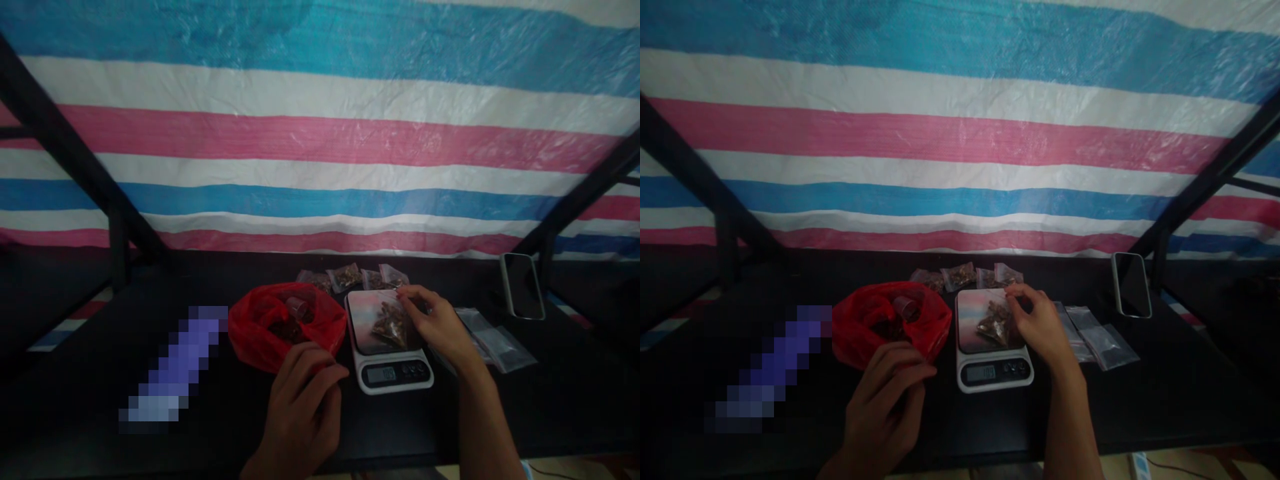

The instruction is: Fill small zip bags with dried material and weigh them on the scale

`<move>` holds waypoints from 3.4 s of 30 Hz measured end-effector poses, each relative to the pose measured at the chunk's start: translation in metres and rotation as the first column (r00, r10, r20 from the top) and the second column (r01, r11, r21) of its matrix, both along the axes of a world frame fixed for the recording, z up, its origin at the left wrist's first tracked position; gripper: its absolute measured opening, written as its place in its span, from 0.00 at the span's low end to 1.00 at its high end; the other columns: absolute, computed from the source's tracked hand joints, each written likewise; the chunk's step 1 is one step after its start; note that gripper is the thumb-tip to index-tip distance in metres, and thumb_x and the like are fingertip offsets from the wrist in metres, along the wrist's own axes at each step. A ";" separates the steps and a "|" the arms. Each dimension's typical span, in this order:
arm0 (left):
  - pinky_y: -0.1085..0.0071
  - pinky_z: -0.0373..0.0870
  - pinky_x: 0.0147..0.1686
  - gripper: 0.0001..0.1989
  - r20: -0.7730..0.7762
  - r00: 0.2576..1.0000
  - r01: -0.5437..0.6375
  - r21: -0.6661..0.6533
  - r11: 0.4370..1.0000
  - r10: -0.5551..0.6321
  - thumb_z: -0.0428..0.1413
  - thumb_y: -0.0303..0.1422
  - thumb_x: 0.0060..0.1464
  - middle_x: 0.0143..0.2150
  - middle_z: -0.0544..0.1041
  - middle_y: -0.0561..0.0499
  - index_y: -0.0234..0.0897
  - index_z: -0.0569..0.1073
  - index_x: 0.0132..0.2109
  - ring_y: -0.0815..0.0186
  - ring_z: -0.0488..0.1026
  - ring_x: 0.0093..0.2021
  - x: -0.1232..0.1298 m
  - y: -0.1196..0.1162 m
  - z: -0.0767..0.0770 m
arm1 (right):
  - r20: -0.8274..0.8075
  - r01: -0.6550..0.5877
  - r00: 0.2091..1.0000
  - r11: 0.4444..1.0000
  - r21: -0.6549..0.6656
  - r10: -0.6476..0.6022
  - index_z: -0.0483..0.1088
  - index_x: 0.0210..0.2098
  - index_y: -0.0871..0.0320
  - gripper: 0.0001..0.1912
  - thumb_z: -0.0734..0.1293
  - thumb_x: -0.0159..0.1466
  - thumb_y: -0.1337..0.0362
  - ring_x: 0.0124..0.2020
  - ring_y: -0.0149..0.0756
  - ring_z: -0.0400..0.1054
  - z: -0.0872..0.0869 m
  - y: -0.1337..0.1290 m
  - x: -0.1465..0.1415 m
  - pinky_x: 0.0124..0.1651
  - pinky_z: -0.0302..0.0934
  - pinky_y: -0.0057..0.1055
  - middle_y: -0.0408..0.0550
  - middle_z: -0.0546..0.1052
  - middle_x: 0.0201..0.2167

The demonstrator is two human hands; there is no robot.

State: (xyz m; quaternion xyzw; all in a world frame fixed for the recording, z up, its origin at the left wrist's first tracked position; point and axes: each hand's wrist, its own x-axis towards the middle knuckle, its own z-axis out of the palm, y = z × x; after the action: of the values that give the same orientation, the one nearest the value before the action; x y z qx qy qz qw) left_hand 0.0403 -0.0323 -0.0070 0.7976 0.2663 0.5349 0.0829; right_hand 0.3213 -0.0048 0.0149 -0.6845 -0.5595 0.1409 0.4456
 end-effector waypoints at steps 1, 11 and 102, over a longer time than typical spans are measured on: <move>0.70 0.72 0.50 0.14 0.000 1.000 0.000 -0.002 1.000 0.000 0.53 0.14 0.61 0.41 0.75 0.48 0.36 0.75 0.45 0.65 0.70 0.47 0.001 0.000 0.000 | -0.026 -0.003 1.000 1.000 -0.001 0.003 0.80 0.39 0.53 0.14 0.67 0.61 0.53 0.44 0.49 0.76 0.001 -0.001 -0.001 0.53 0.66 0.47 0.50 0.85 0.40; 0.81 0.73 0.36 0.09 0.326 0.945 0.111 -0.381 0.918 0.021 0.56 0.24 0.65 0.36 0.80 0.55 0.43 0.77 0.44 0.72 0.78 0.35 0.011 -0.006 0.017 | -0.460 -0.217 0.833 0.947 0.238 0.307 0.78 0.43 0.51 0.16 0.80 0.57 0.58 0.35 0.35 0.78 0.054 -0.016 -0.058 0.41 0.71 0.28 0.42 0.82 0.33; 0.49 0.71 0.51 0.14 -0.133 0.797 -0.601 -0.272 0.752 0.589 0.52 0.21 0.56 0.46 0.81 0.43 0.37 0.76 0.46 0.49 0.71 0.49 -0.055 0.062 -0.015 | -0.365 -0.097 0.923 0.991 0.091 0.123 0.71 0.55 0.54 0.26 0.71 0.57 0.59 0.54 0.53 0.77 -0.001 0.031 -0.183 0.59 0.70 0.51 0.55 0.81 0.52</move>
State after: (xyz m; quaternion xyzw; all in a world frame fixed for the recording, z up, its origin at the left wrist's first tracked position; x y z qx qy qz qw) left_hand -0.0146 0.0294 -0.0218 0.6596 0.5855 0.4707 0.0236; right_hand 0.1387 0.0264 0.0139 -0.5970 -0.5078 0.2721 0.5583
